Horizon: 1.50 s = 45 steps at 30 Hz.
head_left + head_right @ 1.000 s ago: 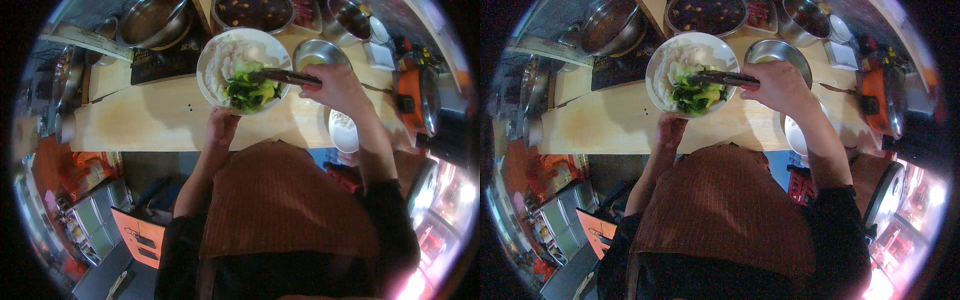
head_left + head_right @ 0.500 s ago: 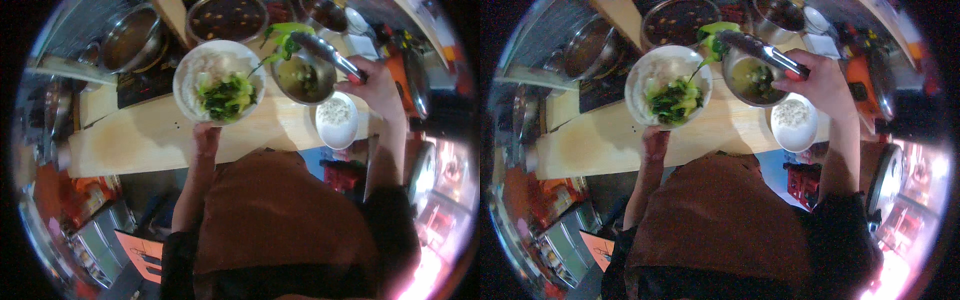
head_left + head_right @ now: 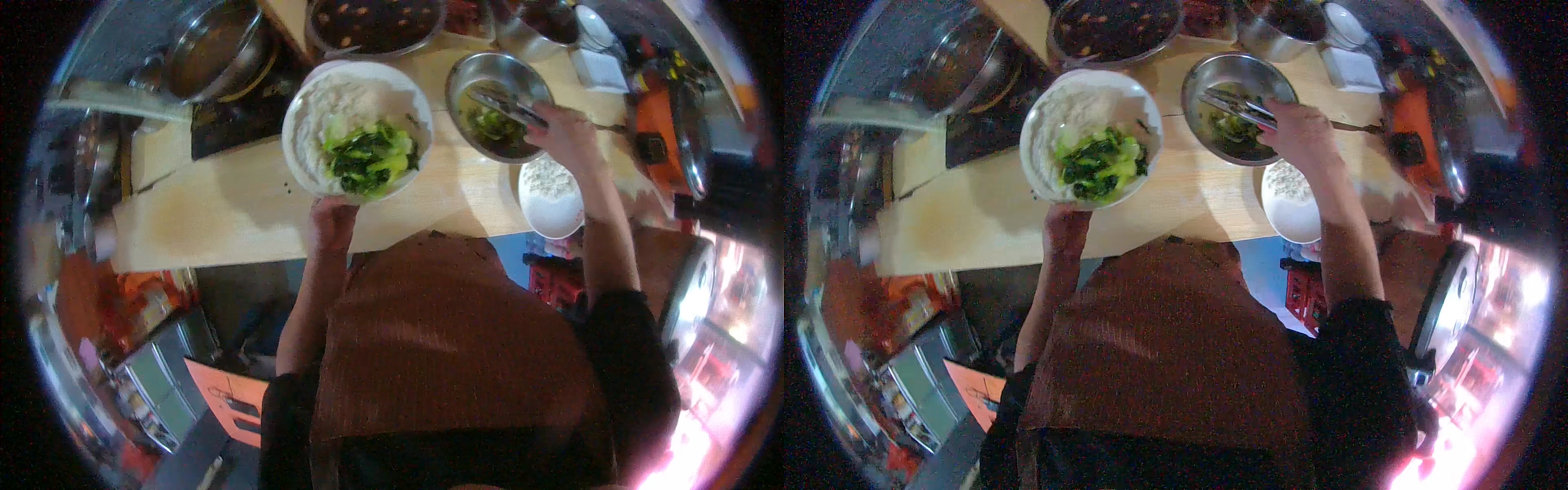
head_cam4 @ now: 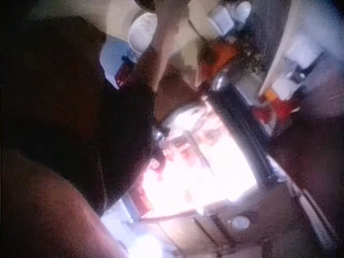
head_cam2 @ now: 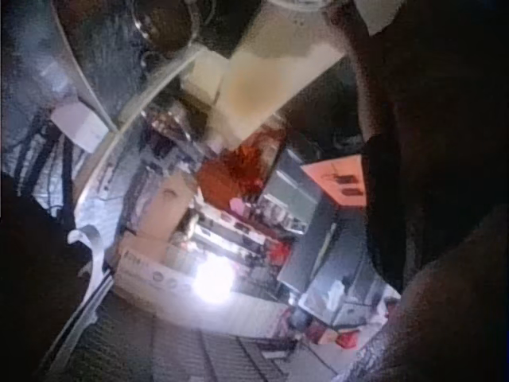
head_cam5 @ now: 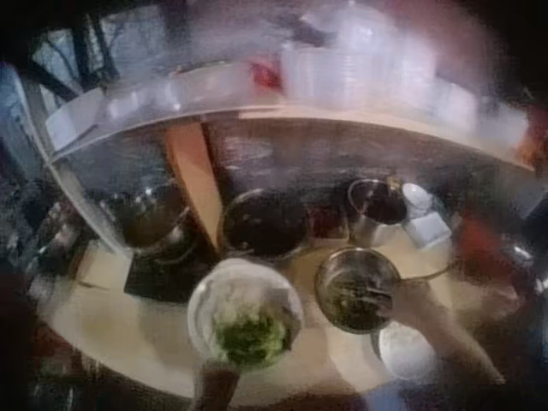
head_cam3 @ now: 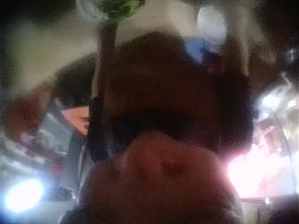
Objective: The person assembles a rice bowl by placing rice on a plate, adding cooked greens with tongs, slicing a boiled egg and tofu, and chopping braised meat with a cleaver. The person then arranges the components on the plate and cleans the cutting board with a cloth.
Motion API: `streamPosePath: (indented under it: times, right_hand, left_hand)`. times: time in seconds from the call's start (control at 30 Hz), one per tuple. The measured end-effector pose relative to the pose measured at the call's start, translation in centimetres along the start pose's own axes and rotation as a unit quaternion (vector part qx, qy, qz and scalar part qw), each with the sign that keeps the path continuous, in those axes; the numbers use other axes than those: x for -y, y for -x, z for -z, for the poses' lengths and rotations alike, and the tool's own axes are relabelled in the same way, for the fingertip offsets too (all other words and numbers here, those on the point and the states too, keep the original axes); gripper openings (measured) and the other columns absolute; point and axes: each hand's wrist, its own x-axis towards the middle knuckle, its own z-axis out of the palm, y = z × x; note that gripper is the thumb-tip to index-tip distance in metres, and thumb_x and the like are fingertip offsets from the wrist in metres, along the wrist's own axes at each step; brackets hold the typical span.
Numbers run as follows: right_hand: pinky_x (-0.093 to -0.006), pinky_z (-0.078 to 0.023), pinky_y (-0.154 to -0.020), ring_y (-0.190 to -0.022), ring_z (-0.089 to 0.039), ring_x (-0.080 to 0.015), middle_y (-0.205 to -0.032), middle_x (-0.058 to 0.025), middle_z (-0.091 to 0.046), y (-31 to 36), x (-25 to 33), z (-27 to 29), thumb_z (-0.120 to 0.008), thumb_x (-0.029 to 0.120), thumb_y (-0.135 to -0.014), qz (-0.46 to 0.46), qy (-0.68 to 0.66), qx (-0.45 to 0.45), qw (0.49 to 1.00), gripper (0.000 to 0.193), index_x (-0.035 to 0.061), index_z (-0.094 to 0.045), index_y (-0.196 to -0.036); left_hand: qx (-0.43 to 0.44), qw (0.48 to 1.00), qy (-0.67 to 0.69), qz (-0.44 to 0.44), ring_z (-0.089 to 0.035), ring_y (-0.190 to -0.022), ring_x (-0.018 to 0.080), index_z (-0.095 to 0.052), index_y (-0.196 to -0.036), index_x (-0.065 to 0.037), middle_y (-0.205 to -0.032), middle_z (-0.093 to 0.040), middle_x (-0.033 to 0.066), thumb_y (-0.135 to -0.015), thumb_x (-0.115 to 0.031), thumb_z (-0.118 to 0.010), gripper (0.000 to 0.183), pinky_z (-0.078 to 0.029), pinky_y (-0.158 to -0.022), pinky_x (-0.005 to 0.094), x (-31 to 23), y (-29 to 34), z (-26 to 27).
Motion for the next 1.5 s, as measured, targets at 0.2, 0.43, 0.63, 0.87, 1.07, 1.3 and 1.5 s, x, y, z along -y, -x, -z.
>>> streamPosePath:
  times: [0.2,0.43,0.63,0.87,1.07,1.3,1.5]
  right_hand:
    - [-0.0390,-0.054,-0.071,-0.084,-0.066,-0.0286,-0.091,-0.0083,-0.062,-3.4,12.5,4.8,-0.071,0.018,-0.078,0.300,0.039,-0.061,0.951,0.031,0.0109,-0.059,-0.105]
    - [-0.0386,-0.054,-0.070,-0.085,-0.064,-0.0278,-0.087,-0.0070,-0.060,-5.3,17.9,7.4,-0.066,0.012,-0.079,0.395,0.116,-0.013,0.911,0.021,0.0100,-0.059,-0.099]
    - [-0.0402,-0.054,-0.071,-0.084,-0.066,-0.0286,-0.087,-0.0077,-0.062,-3.6,16.5,7.5,-0.068,0.016,-0.078,0.387,0.120,0.005,0.914,0.022,0.0115,-0.061,-0.099]
    - [-0.0407,-0.057,-0.072,-0.087,-0.070,-0.0298,-0.086,-0.0108,-0.071,-5.9,2.9,4.8,-0.065,0.015,-0.079,0.147,0.242,0.122,0.951,0.014,0.0119,-0.073,-0.091]
    - [-0.0427,-0.058,-0.063,-0.078,-0.072,-0.0297,-0.081,-0.0126,-0.072,-5.2,-1.2,-5.3,-0.064,0.010,-0.077,0.109,0.314,0.187,0.924,0.013,0.0060,-0.074,-0.083]
    - [-0.0431,-0.058,-0.070,-0.084,-0.071,-0.0327,-0.086,-0.0159,-0.071,-4.5,-1.1,-1.8,-0.067,0.012,-0.075,0.094,0.244,0.163,0.951,0.014,0.0058,-0.074,-0.085]
    - [-0.0459,-0.053,-0.081,-0.096,-0.066,-0.0327,-0.094,-0.0118,-0.070,-2.5,3.4,9.7,-0.074,0.017,-0.071,0.057,0.112,0.181,0.975,0.033,0.0143,-0.068,-0.103]
  left_hand:
    - [-0.039,0.999,-0.017,0.018,-0.054,-0.123,0.0288,-0.040,-0.138,0.002,-0.134,-0.053,0.0138,-0.079,-0.005,-0.058,0.062,-0.043,-0.107,0.0429,-1.2,1.7,-0.9]
    - [-0.035,0.999,-0.020,0.008,-0.054,-0.122,0.0292,-0.043,-0.135,0.005,-0.133,-0.054,0.0158,-0.079,-0.006,-0.057,0.058,-0.043,-0.106,0.0438,-1.8,3.4,-0.5]
    - [-0.038,0.999,-0.001,-0.011,-0.054,-0.122,0.0280,-0.044,-0.136,0.001,-0.134,-0.054,0.0138,-0.079,-0.008,-0.059,0.059,-0.042,-0.107,0.0432,-2.7,4.1,0.4]
    - [-0.109,0.994,-0.018,0.004,-0.050,-0.127,0.0275,-0.042,-0.139,0.000,-0.138,-0.051,0.0124,-0.076,-0.007,-0.061,0.066,-0.039,-0.109,0.0437,-4.5,5.2,1.8]
    - [-0.081,0.996,-0.021,-0.003,-0.051,-0.125,0.0267,-0.045,-0.137,0.000,-0.136,-0.053,0.0115,-0.077,-0.008,-0.061,0.063,-0.040,-0.108,0.0437,-5.5,5.3,2.8]
    - [-0.077,0.996,-0.048,0.002,-0.052,-0.123,0.0281,-0.046,-0.136,0.001,-0.134,-0.054,0.0126,-0.078,-0.009,-0.061,0.061,-0.041,-0.106,0.0438,-6.7,5.6,2.8]
    - [-0.028,1.000,-0.006,0.004,-0.054,-0.120,0.0280,-0.046,-0.134,0.002,-0.130,-0.056,0.0132,-0.078,-0.003,-0.057,0.057,-0.044,-0.103,0.0424,-6.9,4.6,1.9]
